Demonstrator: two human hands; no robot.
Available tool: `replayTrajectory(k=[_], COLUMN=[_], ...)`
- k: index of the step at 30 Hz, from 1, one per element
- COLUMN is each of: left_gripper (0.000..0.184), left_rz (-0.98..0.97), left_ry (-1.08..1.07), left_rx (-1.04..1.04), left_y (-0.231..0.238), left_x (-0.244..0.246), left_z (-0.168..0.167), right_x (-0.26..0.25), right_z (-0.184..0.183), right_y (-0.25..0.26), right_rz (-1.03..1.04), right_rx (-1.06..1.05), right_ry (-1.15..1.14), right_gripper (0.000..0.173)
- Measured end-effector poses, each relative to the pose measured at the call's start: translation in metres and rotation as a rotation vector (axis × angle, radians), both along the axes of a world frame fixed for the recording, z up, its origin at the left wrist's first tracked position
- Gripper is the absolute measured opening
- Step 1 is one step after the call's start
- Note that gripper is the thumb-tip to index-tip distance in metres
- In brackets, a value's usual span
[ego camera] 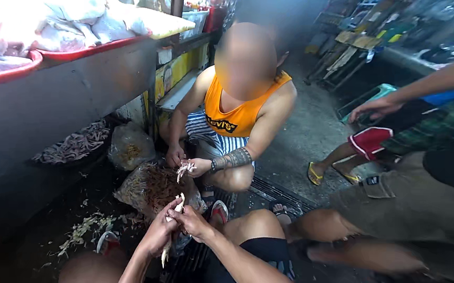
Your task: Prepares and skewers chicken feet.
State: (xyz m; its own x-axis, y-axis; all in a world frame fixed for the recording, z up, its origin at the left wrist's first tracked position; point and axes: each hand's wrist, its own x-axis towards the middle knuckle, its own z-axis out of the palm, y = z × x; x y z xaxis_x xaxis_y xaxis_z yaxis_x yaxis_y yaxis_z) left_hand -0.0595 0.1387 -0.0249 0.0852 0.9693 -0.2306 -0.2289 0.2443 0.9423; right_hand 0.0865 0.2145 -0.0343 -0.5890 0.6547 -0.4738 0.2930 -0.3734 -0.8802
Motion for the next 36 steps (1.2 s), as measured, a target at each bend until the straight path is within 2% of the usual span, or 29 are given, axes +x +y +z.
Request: replayTrajectory(k=[2,4,9,11,15,22,29,36], left_gripper=[0.075,0.084,0.081,0.078,0.068,0.069,0.070,0.072], left_rz=[-0.036,-0.056,0.088,0.148,0.178,0.078,0.085,0.232], left_ry=[0.132,0.176,0.081,0.117,0.400,0.693,0.655,0.466], left_rx=[0.036,0.047,0.029,0.044,0.130,0.290,0.302,0.271], left_y=[-0.010,-0.016,-0.014,-0.014,-0.015,-0.017,-0.013,0.000], left_x=[0.003,0.002,0.018,0.027,0.032,0.022,0.020,0.020], left_z=[-0.001,0.002,0.008,0.007,-0.004,-0.008,0.002,0.004], right_x=[0.006,0.013,0.025,0.027,0.025,0.025,0.022,0.025], right_z=[-0.008,-0.004,0.009,0.010,0.004,-0.004,-0.009,0.004], right_y=[-0.005,-0.003,-0.001,-0.003,-0.006,-0.021,-0.012,0.027], right_rz=[0.039,0.121,0.085,0.032,-0.016,-0.085,-0.128,0.011], right_rx=[0.093,0.272,0.516,0.543,0.567,0.512,0.630,0.855], right_ry=[0.014,-0.046,-0.117,-0.117,-0.076,0.032,0.143,0.178], right_gripper=[0.040,0.040,0.044,0.042,0.041,0.046,0.047,0.039])
